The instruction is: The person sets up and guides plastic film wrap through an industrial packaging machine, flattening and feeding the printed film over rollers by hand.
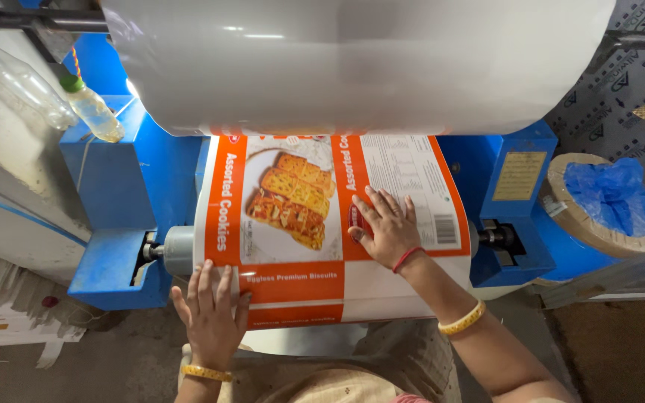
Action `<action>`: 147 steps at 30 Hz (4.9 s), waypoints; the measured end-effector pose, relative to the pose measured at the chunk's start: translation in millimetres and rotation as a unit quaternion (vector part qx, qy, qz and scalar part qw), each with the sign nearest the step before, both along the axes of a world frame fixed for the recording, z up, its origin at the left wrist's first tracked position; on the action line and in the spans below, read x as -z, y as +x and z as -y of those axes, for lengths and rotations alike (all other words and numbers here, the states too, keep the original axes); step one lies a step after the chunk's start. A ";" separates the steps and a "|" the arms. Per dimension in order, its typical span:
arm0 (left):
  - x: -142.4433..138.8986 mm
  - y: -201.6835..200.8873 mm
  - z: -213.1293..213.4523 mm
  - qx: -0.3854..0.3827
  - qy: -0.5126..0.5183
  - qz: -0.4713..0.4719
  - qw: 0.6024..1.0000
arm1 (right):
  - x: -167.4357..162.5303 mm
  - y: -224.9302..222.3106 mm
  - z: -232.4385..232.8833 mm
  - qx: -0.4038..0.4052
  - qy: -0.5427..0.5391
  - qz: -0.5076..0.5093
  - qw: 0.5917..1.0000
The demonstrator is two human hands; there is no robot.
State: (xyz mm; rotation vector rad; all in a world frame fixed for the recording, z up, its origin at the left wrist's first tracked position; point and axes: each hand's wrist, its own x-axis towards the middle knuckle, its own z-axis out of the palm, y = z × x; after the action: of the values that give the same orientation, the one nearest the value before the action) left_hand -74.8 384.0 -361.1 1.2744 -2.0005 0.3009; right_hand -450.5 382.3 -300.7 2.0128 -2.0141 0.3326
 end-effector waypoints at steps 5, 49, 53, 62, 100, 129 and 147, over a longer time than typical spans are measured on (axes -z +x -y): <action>19.0 13.8 -18.3 0.001 0.009 0.007 1.000 | -2.4 -5.6 15.0 0.023 0.022 0.006 0.999; -65.5 -36.7 83.1 -0.012 0.145 0.125 0.982 | 27.1 33.4 -128.6 -0.131 -0.024 0.077 0.988; -42.2 -18.7 67.6 -0.005 0.111 0.098 0.989 | 11.6 32.6 -77.0 -0.107 0.015 0.007 0.994; -8.0 -6.2 10.1 0.028 0.054 0.019 0.998 | -18.1 23.1 24.4 -0.026 0.087 0.007 0.996; -76.0 -110.4 72.1 0.152 0.115 0.058 0.980 | 48.2 47.8 -148.2 -0.127 0.034 0.087 0.987; 20.8 9.8 -22.3 0.053 0.013 0.005 0.999 | -11.1 5.3 40.9 0.016 0.051 0.011 0.999; -21.5 -84.8 -19.4 0.253 0.030 0.004 0.967 | 7.3 50.5 -84.0 -0.070 -0.080 0.031 0.994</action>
State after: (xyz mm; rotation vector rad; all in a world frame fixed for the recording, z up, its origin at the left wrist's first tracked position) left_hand -159.6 403.4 -339.7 0.7547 -2.2692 -0.0030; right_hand -399.9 466.3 -308.0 2.0693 -1.8219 0.5735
